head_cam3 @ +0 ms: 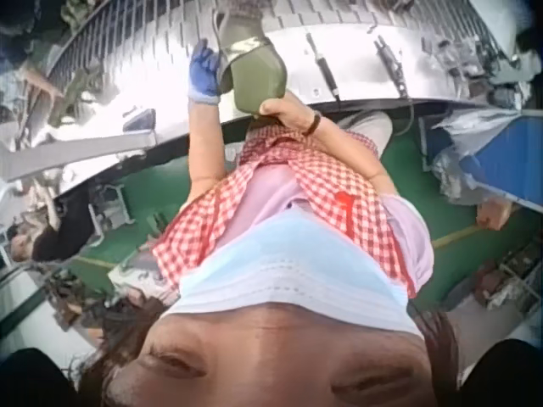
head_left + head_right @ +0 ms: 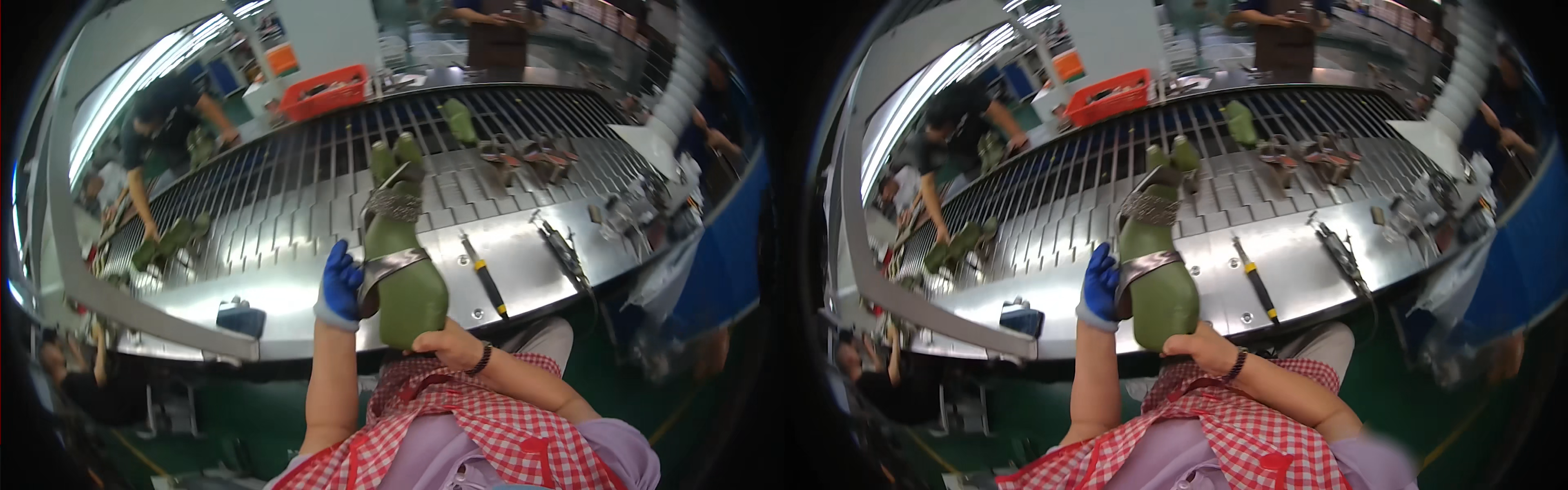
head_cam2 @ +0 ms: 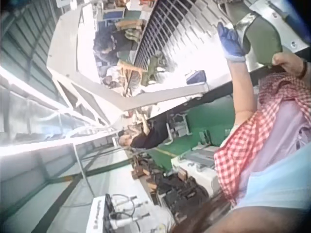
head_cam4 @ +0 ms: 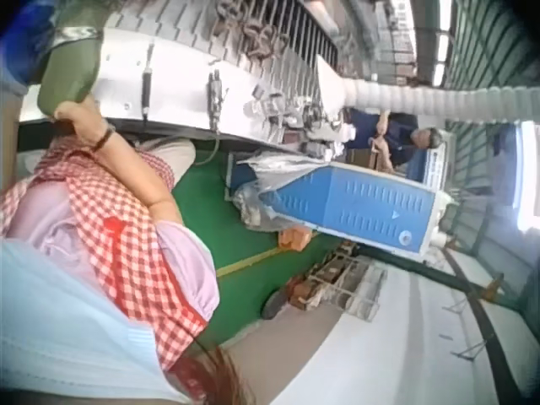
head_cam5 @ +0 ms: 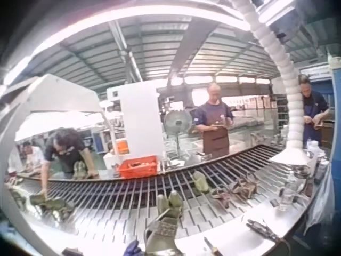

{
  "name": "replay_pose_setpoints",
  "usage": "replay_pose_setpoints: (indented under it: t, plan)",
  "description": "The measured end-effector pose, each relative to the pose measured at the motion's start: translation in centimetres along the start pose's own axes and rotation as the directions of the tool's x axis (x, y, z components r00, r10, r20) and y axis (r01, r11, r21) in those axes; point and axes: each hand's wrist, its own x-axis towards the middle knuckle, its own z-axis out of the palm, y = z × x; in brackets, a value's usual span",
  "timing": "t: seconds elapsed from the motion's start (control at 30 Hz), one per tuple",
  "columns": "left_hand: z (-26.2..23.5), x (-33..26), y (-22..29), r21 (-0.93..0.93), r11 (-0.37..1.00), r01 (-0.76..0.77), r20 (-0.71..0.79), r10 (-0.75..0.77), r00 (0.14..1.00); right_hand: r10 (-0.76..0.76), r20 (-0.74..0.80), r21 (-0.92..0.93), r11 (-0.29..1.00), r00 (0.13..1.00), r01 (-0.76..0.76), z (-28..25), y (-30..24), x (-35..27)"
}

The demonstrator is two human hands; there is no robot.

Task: The person assembles green high-heeled shoes on a factory conveyor belt. They pick up shoe components, use a yellow-handled screwdriver to tighten screws on the heel, and attach decorative straps. The person handles the shoes one at a time, inspecting them before placing them back on the moving belt.

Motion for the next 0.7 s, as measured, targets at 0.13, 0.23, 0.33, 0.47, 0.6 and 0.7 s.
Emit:
replay_pose_setpoints:
  t: [0.13, 0.23, 0.33, 0.47, 0.6, 0.7]
  plan:
    - [-7.4, 6.2, 7.4, -0.335, 0.937, 0.102, 0.644, 0.149, 0.751, 0.265, 0.235, 0.271, 0.906, 0.935, -0.325, -0.3, -2.6, -2.3]
    - [-7.6, 5.4, 12.4, -0.282, 0.907, -0.312, 0.294, 0.391, 0.872, 0.242, 0.198, 0.035, 0.967, 0.95, -0.253, -1.1, -3.1, -4.1]
    - [-7.0, 4.0, 10.3, -0.253, 0.869, -0.425, -0.042, 0.429, 0.902, 0.292, 0.183, -0.011, 0.955, 0.939, -0.295, -4.2, -6.9, -2.0]
    - [-11.4, 2.0, 5.7, -0.214, 0.881, -0.422, -0.104, 0.409, 0.907, 0.239, -0.157, -0.227, 0.936, 0.958, -0.27, -8.3, -12.4, 4.3]
    - [-12.4, 0.0, 3.5, -0.19, 0.894, -0.406, -0.18, 0.375, 0.91, 0.249, -0.41, -0.343, 0.849, 0.877, -0.402, -14.6, -16.7, 13.2]
    - [-12.6, 1.1, 2.2, 0.142, 0.815, -0.562, -0.06, 0.574, 0.816, -0.041, -0.525, -0.5, 0.823, 0.85, -0.269, -19.4, -17.0, 19.0]
